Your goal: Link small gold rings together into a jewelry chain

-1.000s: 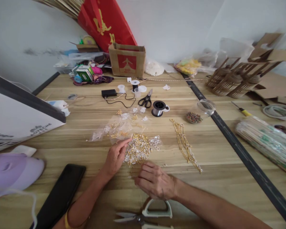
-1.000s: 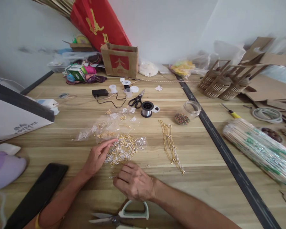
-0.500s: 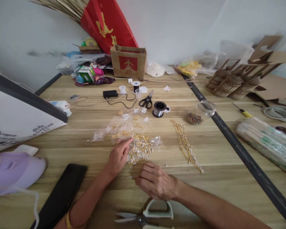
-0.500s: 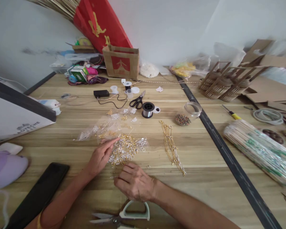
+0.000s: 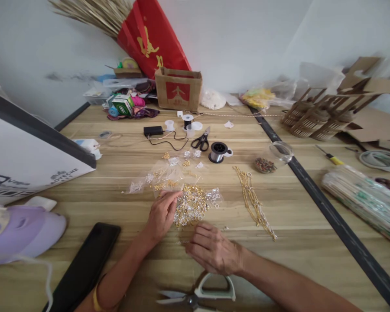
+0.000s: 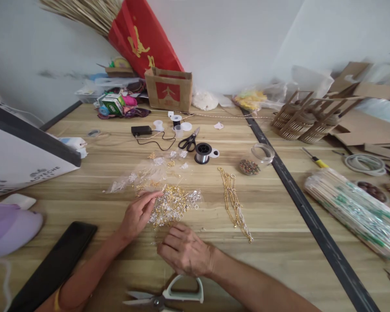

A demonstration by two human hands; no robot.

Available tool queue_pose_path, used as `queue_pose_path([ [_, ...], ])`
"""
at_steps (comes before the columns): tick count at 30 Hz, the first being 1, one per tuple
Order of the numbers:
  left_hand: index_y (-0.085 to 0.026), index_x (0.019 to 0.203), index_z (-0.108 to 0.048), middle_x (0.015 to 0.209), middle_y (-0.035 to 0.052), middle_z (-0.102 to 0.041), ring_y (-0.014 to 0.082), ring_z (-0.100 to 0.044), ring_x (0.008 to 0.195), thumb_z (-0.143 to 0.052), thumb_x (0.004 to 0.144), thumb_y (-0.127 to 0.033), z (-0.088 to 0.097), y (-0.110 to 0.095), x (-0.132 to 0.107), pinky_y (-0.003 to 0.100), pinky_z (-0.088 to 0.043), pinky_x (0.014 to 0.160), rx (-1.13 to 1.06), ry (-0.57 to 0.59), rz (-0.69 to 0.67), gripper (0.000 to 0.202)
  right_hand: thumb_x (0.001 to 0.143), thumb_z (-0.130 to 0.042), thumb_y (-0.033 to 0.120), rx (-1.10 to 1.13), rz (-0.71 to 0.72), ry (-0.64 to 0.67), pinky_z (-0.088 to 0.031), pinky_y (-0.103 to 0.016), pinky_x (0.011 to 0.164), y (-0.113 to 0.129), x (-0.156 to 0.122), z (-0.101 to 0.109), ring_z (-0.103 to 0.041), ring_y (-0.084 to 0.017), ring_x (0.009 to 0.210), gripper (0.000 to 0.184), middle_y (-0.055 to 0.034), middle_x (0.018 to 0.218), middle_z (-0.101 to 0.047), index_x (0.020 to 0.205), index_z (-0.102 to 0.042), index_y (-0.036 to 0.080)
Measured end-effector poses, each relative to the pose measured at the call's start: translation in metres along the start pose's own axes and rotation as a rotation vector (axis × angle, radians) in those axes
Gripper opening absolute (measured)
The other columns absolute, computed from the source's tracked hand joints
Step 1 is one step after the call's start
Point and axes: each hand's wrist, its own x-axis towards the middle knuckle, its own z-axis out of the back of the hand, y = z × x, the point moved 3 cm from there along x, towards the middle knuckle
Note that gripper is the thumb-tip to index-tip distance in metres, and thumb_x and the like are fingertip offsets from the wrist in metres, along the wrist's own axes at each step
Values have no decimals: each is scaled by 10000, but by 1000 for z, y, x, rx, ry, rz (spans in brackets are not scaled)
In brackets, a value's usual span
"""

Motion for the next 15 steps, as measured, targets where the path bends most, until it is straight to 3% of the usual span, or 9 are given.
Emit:
queue_pose_path([
  [7, -163, 1233, -552, 1072, 71, -680, 198, -543, 954, -387, 859, -45, -4, -5, -1, 345, -488, 848, 129, 140, -181, 426, 890, -462, 127, 0, -8, -2, -436, -317, 715, -1, -1, -1, -500, -155, 703, 142, -35, 705, -589, 831, -591, 137],
  [15, -172, 1110, -614, 997, 67, -696, 214, -549, 983, -464, 846, -45, 3, -9, -5, 362, -487, 847, 224, 89, -278, 329, 891, -473, 128, -9, -7, 5, -431, -310, 727, 0, -1, -1, -505, -150, 715, 121, -31, 715, -594, 850, -585, 139],
])
